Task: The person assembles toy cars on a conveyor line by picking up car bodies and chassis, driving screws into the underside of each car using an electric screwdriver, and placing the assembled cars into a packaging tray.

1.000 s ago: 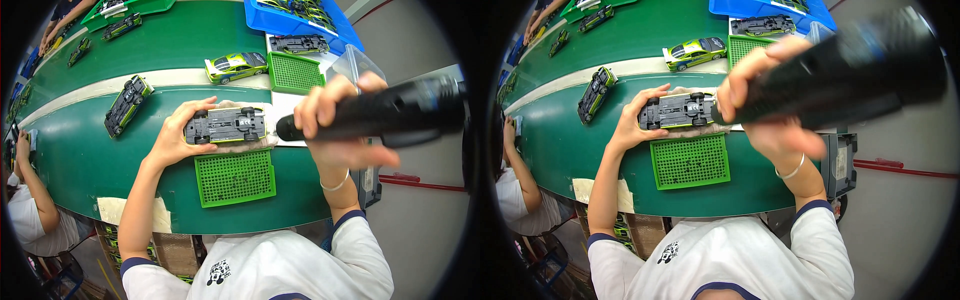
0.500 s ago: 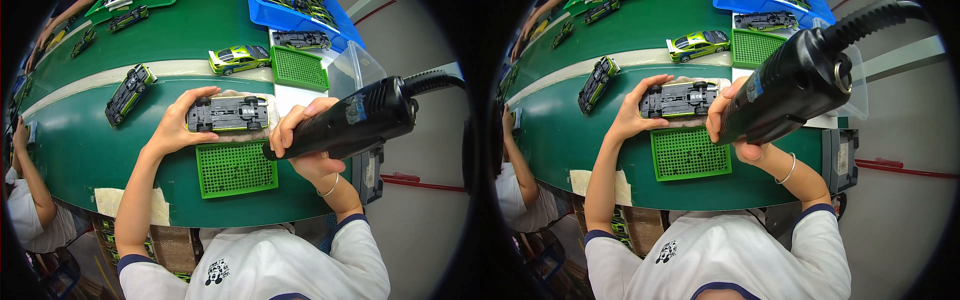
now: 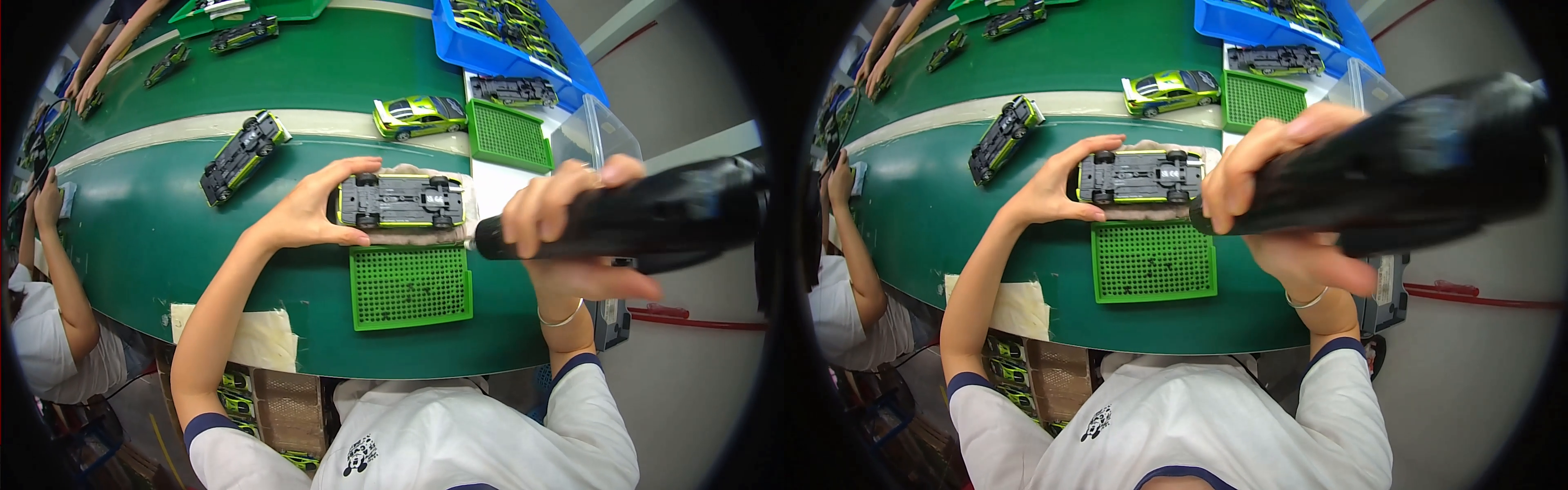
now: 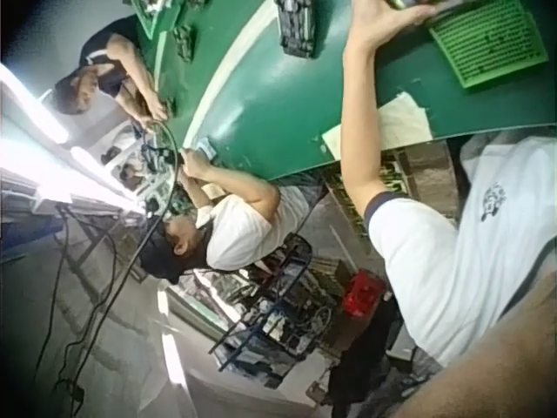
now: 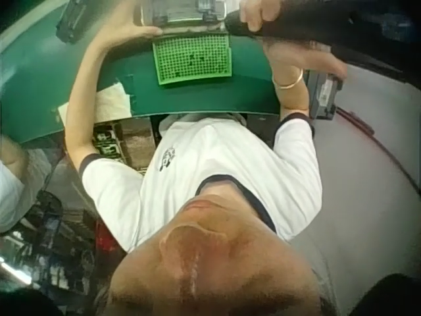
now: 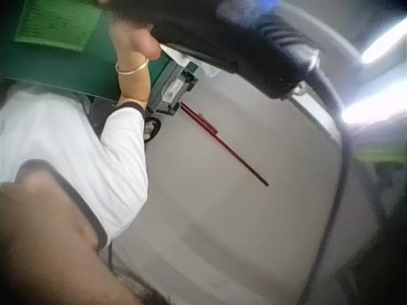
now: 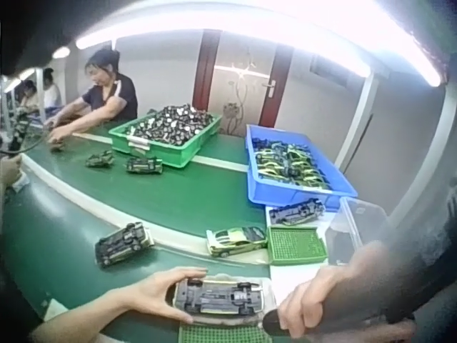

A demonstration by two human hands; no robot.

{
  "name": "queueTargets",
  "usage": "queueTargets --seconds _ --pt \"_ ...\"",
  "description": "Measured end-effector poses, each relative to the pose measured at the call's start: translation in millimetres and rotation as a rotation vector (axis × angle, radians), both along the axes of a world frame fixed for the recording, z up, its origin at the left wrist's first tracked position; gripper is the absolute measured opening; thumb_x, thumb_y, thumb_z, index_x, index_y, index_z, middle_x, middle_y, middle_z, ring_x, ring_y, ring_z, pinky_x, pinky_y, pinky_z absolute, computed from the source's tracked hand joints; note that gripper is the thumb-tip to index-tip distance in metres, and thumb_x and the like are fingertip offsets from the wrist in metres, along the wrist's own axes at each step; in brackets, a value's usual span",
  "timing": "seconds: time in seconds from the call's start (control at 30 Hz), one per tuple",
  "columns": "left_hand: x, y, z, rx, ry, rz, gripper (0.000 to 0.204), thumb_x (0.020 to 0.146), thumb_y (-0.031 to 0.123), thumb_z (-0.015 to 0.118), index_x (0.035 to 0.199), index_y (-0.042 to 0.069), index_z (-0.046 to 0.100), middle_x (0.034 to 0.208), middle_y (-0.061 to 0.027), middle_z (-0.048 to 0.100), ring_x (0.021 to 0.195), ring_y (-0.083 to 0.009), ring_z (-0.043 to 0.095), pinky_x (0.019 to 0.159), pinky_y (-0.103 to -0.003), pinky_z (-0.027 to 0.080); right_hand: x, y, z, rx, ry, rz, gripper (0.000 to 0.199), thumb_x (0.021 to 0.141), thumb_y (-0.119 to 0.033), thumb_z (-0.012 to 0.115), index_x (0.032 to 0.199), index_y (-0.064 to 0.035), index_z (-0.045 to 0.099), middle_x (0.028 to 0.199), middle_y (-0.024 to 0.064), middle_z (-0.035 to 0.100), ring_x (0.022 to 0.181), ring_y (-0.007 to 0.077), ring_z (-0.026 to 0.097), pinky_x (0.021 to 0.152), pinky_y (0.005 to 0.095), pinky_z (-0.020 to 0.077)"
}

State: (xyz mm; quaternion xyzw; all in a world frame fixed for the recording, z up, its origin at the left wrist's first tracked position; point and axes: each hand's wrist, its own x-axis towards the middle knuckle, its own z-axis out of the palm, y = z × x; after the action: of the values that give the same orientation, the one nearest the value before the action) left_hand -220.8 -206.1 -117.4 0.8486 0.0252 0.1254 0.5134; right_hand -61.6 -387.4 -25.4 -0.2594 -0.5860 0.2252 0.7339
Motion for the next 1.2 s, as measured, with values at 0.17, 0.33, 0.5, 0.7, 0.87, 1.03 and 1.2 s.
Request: queueTargets --seconds 0.17,0.33,0.5,0.7,0.87,1.03,1.2 --pt "-4.3 1.1 -7.3 0.039 -0.129 0.006 0.068 0.058 0.022 0.076 0.116 0.004 0.046 0.118 -0.0130 0.048 0.111 -0.0261 0.045 0.094 -0.035 0.035 -26.8 47.9 29.3 0.126 -0.015 0.097 0.094 0.056 -0.079 0.043 0.116 -0.0080 0.027 0.066 0.0072 0.045 0.044 0.0163 0.047 0.042 0.0299 0.0429" --pt "-6.2 0.9 -8.3 -0.068 -0.097 0.009 0.066 0.057 0.019 0.077 0.114 0.003 0.047 0.117 -0.0127 0.048 0.110 -0.0261 0.045 0.093 -0.035 0.036 -60.1 79.2 2.8 -0.146 0.097 0.137 0.075 0.066 -0.054 0.064 0.104 0.0034 0.035 0.077 0.0094 0.048 0.053 0.0119 0.048 0.048 0.0195 0.0377" --pt "-8.6 1.9 -4.1 -0.068 -0.105 0.007 0.064 0.056 0.017 0.077 0.111 0.003 0.048 0.115 -0.0130 0.049 0.109 -0.0273 0.045 0.093 -0.035 0.036 -61.9 92.6 -6.8 -0.291 -0.070 -0.069 0.084 0.058 -0.074 0.047 0.106 -0.0074 0.029 0.063 0.0074 0.046 0.046 0.0137 0.048 0.043 0.0235 0.0421" --pt "-6.4 5.0 -7.6 -0.131 -0.117 -0.009 0.063 0.054 0.014 0.077 0.109 0.004 0.049 0.114 -0.0131 0.049 0.108 -0.0284 0.044 0.092 -0.036 0.036 -61.4 99.4 -19.2 -0.313 -0.070 -0.067 0.080 0.061 -0.072 0.046 0.104 -0.0062 0.030 0.061 0.0065 0.045 0.045 0.0124 0.048 0.041 0.0216 0.0408" --pt "-5.2 4.6 -4.8 -0.114 -0.087 0.010 0.065 0.052 0.013 0.077 0.110 0.004 0.049 0.112 -0.0129 0.050 0.108 -0.0297 0.045 0.093 -0.037 0.036 -61.0 101.2 -21.9 -0.354 0.047 0.013 0.079 0.058 -0.067 0.053 0.102 -0.0057 0.033 0.060 0.0068 0.046 0.045 0.0140 0.047 0.041 0.0232 0.0408" --pt "-6.7 3.5 -4.8 -0.123 -0.100 0.010 0.064 0.052 0.012 0.077 0.109 0.003 0.049 0.111 -0.0130 0.050 0.108 -0.0302 0.044 0.092 -0.037 0.036 -59.5 107.3 -25.4 -0.339 0.020 0.060 0.079 0.055 -0.065 0.058 0.102 -0.0061 0.034 0.060 0.0075 0.046 0.046 0.0154 0.048 0.042 0.0243 0.0409" --pt "-8.6 3.7 -3.6 -0.123 -0.186 0.019 0.066 0.052 0.012 0.077 0.110 0.003 0.046 0.114 -0.0141 0.048 0.108 -0.0306 0.044 0.091 -0.037 0.037 -54.6 106.3 -20.1 -0.298 -0.021 0.137 0.079 0.052 -0.062 0.063 0.101 -0.0065 0.035 0.061 0.0081 0.047 0.048 0.0168 0.048 0.044 0.0254 0.0409"
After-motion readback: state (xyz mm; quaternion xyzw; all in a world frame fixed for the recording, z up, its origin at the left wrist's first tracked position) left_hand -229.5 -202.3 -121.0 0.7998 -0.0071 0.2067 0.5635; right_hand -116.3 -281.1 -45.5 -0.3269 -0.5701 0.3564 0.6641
